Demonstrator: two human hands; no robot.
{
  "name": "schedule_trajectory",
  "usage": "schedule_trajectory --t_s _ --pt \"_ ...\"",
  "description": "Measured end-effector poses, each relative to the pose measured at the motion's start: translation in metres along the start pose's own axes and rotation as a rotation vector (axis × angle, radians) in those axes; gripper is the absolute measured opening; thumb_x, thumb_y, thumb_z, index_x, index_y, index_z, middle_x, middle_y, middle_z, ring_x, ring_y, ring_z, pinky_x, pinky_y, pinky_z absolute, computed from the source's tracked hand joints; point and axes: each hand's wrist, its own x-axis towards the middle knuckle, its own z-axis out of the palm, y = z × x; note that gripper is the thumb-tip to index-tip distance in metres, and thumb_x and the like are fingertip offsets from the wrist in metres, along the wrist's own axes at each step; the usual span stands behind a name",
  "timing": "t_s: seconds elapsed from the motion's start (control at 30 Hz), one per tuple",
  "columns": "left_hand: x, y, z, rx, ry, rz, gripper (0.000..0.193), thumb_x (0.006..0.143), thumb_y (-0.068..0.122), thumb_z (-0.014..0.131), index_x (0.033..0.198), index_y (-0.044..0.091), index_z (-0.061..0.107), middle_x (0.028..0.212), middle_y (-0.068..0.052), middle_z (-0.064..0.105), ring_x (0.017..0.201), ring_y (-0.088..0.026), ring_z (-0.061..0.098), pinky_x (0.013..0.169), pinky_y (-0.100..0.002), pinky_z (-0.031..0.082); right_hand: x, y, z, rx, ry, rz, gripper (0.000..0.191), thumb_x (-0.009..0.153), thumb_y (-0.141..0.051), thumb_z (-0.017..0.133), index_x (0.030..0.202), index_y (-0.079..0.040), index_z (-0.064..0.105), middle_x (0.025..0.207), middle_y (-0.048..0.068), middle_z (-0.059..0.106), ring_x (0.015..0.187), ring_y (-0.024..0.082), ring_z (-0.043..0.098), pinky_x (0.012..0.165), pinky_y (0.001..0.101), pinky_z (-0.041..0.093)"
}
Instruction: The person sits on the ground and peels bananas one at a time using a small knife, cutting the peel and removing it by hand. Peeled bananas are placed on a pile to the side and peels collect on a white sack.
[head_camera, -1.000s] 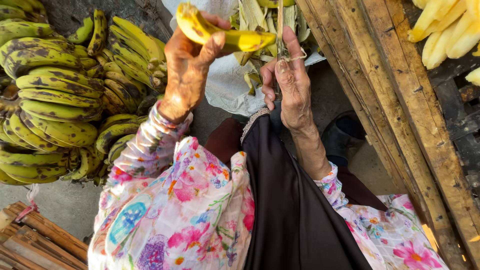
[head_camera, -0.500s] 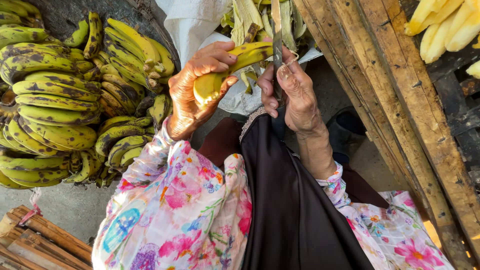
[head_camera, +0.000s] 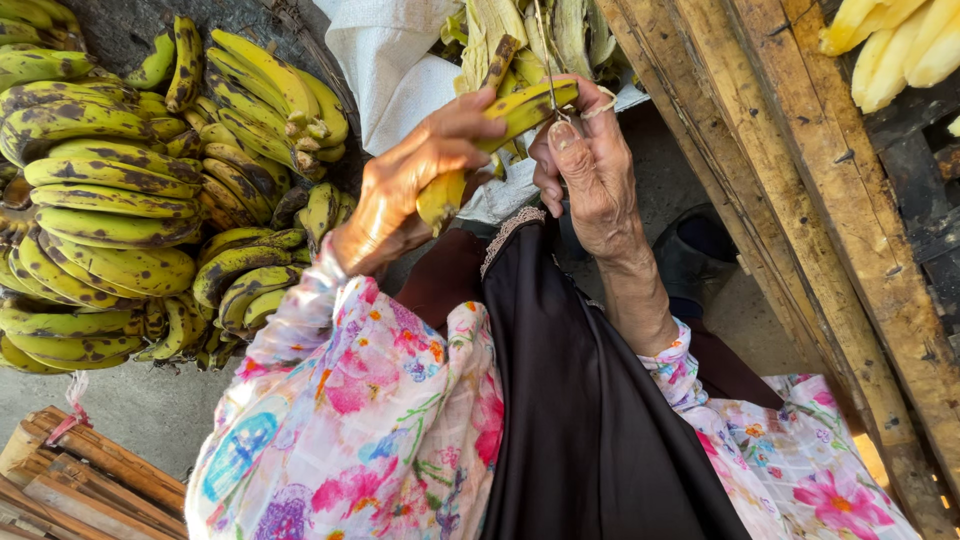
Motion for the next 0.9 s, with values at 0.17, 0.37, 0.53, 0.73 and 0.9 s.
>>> schedule_trajectory --t_s 0.17,0.37,0.53,0.73,0.9 --pt "0.007 0.005 -0.032 -0.263 -0.418 -0.233 0.082 0.084 0.019 0.088 0.145 0.002 0.035 0.149 -0.027 0.042 0.139 -0.041 0.046 0.114 -0.043 0.039 -0.002 0.006 -0.002 -0.050 -0.058 -0.013 0.044 0.115 -0.029 0.056 0.149 -0.009 0.036 0.094 0.003 0.051 0.068 0.007 0.042 0.058 0.0221 0.039" --pt "-0.002 -0.035 0.000 -0.036 -0.133 -0.437 0.070 0.089 0.019 0.092 0.137 0.004 0.044 0.123 -0.009 0.067 0.116 -0.016 0.068 0.098 -0.031 0.055 -0.002 0.019 0.004 0.173 -0.160 0.131 0.036 0.117 -0.028 0.055 0.142 -0.009 0.039 0.085 0.003 0.045 0.067 0.009 0.042 0.055 0.0231 0.038" --pt "-0.015 -0.067 0.016 -0.417 -0.043 -0.365 0.054 0.090 0.009 0.089 0.127 0.004 0.049 0.116 -0.004 0.067 0.110 -0.011 0.065 0.096 -0.028 0.057 0.003 0.020 -0.008 0.468 -0.175 0.278 0.039 0.113 -0.031 0.056 0.143 -0.010 0.044 0.090 0.005 0.046 0.069 0.013 0.045 0.056 0.0271 0.040" --pt "-0.023 -0.093 0.021 -0.610 0.368 -0.384 0.029 0.106 0.019 0.077 0.124 0.003 0.061 0.113 -0.005 0.070 0.106 -0.015 0.068 0.097 -0.032 0.057 0.003 0.028 -0.016 0.340 0.011 0.038 0.037 0.115 -0.034 0.053 0.145 -0.014 0.044 0.086 0.006 0.046 0.064 0.013 0.048 0.049 0.0273 0.042" --pt "-0.018 -0.120 -0.036 -1.014 0.814 -0.270 0.033 0.105 0.029 0.068 0.125 0.005 0.059 0.118 -0.008 0.070 0.113 -0.023 0.068 0.102 -0.041 0.055 -0.007 0.011 -0.034 0.335 0.056 -0.084 0.035 0.120 -0.034 0.053 0.145 -0.010 0.044 0.086 0.004 0.044 0.065 0.014 0.047 0.052 0.0279 0.041"
